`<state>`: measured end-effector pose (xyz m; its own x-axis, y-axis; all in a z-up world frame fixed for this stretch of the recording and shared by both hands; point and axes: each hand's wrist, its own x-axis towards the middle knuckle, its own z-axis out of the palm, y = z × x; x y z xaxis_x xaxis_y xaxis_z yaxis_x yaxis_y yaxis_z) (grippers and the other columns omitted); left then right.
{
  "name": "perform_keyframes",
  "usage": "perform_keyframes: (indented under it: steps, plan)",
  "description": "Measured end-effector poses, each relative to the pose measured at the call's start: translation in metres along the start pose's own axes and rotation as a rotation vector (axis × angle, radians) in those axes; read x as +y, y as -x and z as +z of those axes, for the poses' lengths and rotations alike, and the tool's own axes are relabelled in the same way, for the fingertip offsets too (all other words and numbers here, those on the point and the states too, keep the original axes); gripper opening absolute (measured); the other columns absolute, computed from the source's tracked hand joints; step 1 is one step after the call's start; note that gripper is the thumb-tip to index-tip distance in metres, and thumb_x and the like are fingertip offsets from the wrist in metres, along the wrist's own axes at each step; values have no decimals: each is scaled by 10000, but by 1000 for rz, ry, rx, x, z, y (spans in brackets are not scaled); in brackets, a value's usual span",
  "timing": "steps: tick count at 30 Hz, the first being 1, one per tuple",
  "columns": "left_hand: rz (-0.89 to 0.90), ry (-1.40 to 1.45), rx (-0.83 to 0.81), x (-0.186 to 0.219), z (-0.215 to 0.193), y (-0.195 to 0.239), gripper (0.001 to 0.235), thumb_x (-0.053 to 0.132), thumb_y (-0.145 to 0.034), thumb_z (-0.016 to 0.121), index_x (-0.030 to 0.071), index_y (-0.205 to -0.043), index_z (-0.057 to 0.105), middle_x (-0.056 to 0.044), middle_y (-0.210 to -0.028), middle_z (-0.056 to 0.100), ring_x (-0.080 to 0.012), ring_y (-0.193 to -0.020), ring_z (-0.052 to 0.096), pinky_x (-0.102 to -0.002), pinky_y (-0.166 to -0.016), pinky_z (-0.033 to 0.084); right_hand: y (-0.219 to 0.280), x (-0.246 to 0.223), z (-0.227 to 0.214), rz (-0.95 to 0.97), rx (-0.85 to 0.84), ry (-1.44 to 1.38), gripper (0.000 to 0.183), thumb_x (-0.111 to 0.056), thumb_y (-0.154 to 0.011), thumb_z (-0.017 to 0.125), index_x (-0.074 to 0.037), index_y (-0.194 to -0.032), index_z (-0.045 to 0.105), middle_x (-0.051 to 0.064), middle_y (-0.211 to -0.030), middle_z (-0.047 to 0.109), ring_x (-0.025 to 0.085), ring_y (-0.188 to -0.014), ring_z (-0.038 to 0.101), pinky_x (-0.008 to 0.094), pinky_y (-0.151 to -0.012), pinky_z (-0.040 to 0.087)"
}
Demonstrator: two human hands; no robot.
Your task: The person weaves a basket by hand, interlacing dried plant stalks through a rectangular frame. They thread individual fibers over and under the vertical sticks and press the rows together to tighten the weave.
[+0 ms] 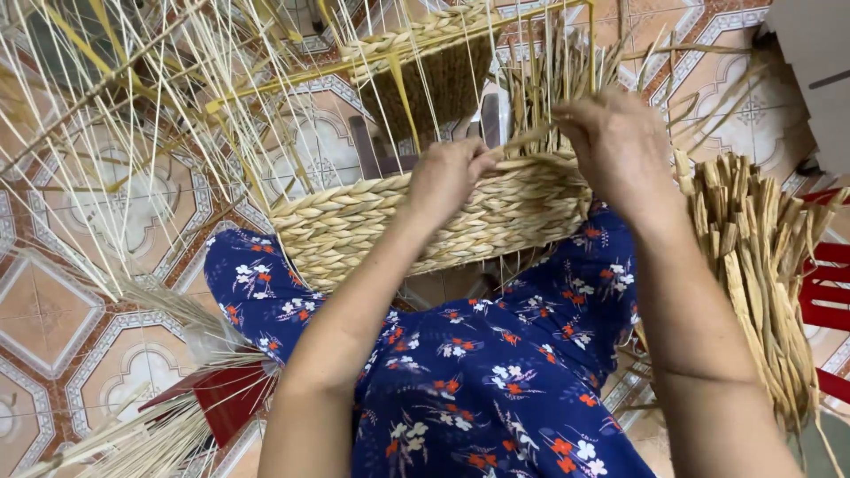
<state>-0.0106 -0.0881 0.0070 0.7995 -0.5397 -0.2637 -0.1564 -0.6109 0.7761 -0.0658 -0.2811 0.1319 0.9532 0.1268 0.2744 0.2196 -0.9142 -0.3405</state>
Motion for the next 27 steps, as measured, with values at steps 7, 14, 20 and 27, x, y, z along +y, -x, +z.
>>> perform_keyframes:
  steps: [7,14,20,27]
  plan:
    - [129,-15,274,-37,23,5,181,190,-1070,512,24,-1069,584,-14,-567,554,-121,-367,480,-246,-274,378,7,-6,67,-50,-104,-48,97,-124,-981,737,-105,-1064,783,119,-891,714,300,-734,675,446,-640,520]
    - [161,202,24,-23,-9,15,141,136,-1086,387,91,-1191,470,-81,-772,677,-161,-588,738,-231,-484,597,-22,14,100,264,-154,-408,214,-248,-966,718,-155,-1158,712,102,-870,741,211,-740,686,333,-666,550]
    - [-76,428,-133,3,-36,9,134,171,-1068,397,81,-1134,472,-114,-986,709,-171,-555,727,-238,-442,599,11,70,122,470,219,-1468,160,-165,-1093,626,-15,-1054,663,182,-952,700,173,-743,667,272,-637,587]
    - [-184,154,-68,16,-19,0,227,205,-1015,556,162,-1233,602,-77,-859,680,-100,-468,587,-223,-381,542,33,57,72,495,-32,-1723,357,-170,-1031,660,9,-1339,671,201,-1273,717,203,-905,730,294,-736,601]
